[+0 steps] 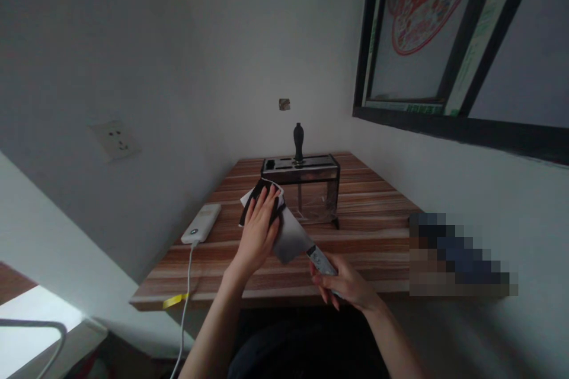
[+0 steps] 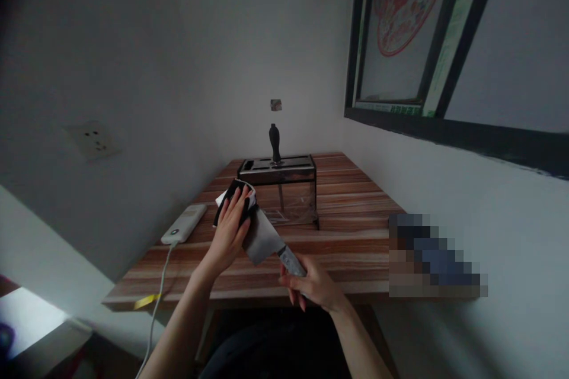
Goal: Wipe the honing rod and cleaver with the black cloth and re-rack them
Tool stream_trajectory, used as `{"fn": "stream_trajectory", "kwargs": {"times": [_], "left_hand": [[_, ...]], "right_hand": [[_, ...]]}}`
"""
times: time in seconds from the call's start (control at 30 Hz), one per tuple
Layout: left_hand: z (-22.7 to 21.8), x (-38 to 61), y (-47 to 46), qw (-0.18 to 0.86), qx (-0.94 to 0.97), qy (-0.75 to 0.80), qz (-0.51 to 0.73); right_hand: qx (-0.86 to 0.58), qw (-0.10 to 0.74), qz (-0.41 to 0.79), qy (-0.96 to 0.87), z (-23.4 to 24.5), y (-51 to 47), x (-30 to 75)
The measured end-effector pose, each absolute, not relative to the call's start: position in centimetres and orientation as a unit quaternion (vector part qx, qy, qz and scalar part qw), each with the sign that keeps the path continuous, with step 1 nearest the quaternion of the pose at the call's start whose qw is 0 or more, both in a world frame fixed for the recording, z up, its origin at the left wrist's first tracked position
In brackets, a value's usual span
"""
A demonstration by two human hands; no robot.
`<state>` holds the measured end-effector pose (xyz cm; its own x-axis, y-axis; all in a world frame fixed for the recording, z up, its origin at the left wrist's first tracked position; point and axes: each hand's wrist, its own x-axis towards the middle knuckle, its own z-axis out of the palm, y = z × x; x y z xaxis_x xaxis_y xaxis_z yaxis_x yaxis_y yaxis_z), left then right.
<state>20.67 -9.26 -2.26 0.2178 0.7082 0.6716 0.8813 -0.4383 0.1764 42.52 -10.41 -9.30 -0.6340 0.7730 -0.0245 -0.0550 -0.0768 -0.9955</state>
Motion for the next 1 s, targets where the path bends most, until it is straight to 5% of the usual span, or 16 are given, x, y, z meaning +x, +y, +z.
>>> {"fn": "stream_trajectory", "kwargs": {"times": [0.57, 1.0], "left_hand": [[-1.0, 19.7, -6.8, 0.216, -0.739, -0.534, -0.350], [-3.7, 22.9, -9.8, 0.164, -0.787, -0.501, -0.320]], "right_hand": [[-0.295, 0.328, 0.676, -0.591, -9.1, -10.5, 42.5], [-0.286, 0.334, 0.682, -0.585, -8.9, -10.5, 42.4]]}}
